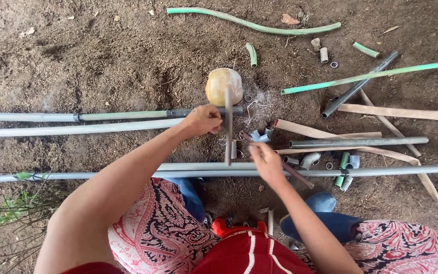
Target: Cutting and assembling PVC pipes on the ground using a hand saw and fittings
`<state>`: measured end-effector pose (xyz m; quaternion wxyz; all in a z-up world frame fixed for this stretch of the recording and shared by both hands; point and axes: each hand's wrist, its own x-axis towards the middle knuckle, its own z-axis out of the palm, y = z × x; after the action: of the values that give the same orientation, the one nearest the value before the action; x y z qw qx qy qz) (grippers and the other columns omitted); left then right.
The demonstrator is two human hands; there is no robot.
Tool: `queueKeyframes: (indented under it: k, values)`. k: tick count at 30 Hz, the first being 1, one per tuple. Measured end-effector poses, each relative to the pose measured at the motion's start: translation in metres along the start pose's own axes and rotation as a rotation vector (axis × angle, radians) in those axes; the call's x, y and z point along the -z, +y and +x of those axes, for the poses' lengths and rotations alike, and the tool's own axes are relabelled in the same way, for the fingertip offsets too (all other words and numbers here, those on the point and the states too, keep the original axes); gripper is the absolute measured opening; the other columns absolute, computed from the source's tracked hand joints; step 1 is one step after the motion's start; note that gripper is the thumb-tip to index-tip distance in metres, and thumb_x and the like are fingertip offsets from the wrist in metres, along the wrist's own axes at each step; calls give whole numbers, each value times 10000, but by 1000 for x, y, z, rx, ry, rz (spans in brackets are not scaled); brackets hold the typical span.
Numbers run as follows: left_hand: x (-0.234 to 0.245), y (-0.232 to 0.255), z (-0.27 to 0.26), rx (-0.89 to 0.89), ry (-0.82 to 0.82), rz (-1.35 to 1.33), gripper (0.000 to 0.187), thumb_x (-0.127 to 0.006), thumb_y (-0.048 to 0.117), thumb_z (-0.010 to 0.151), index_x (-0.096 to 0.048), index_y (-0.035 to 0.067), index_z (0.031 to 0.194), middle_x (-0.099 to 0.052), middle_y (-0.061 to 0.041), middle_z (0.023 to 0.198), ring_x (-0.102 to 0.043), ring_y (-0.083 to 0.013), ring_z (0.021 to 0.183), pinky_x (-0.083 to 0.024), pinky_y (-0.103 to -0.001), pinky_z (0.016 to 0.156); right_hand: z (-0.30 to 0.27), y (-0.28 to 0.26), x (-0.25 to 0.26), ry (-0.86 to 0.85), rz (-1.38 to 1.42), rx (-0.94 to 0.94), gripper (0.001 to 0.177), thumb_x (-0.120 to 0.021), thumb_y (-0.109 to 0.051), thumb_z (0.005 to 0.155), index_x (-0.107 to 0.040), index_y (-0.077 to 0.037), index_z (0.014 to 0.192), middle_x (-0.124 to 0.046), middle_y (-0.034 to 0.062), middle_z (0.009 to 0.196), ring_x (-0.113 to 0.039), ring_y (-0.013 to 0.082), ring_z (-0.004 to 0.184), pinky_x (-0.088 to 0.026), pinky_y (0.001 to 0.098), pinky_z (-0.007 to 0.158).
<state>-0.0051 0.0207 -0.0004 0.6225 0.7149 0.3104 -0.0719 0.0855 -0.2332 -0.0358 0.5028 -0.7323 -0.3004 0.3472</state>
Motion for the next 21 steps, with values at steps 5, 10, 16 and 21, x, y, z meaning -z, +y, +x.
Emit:
queueKeyframes:
  k: [5, 10, 16, 21]
  values:
    - [20, -74, 28, -123, -238, 987, 334, -643, 404, 778, -648, 104, 926, -692, -155, 919, -676, -337, 893, -542, -419, 787, -7, 107, 74, 85, -913, -544, 342, -610, -309, 864, -617, -191, 1185, -574, 166, 1143, -612, 352, 1051, -509, 501, 861]
    - [23, -57, 22, 90, -242, 1107, 298, -599, 428, 826, -677, 201, 1002, -682, -124, 1025, -655, -330, 975, -536, -428, 841, -20, 158, 103, 19, -949, -684, 511, -736, -331, 759, -595, -198, 1232, -519, 172, 1228, -575, 373, 1107, -469, 502, 904]
    - [18, -40, 24, 153, -20, 1169, 432, -546, 555, 834, -633, 216, 1087, -664, -55, 1072, -648, -268, 1011, -528, -411, 853, -28, 126, 94, -61, -933, -747, 490, -691, -242, 799, -514, -141, 1246, -512, 178, 1245, -559, 351, 1154, -447, 495, 962]
    - [-11, -131, 58, -200, 107, 1475, 307, -537, 389, 859, -608, 148, 1036, -673, -55, 845, -684, -236, 768, -560, -437, 716, -30, 111, 90, -12, -933, -740, 430, -656, -184, 815, -494, -92, 1203, -544, 199, 1191, -590, 377, 1095, -452, 549, 913]
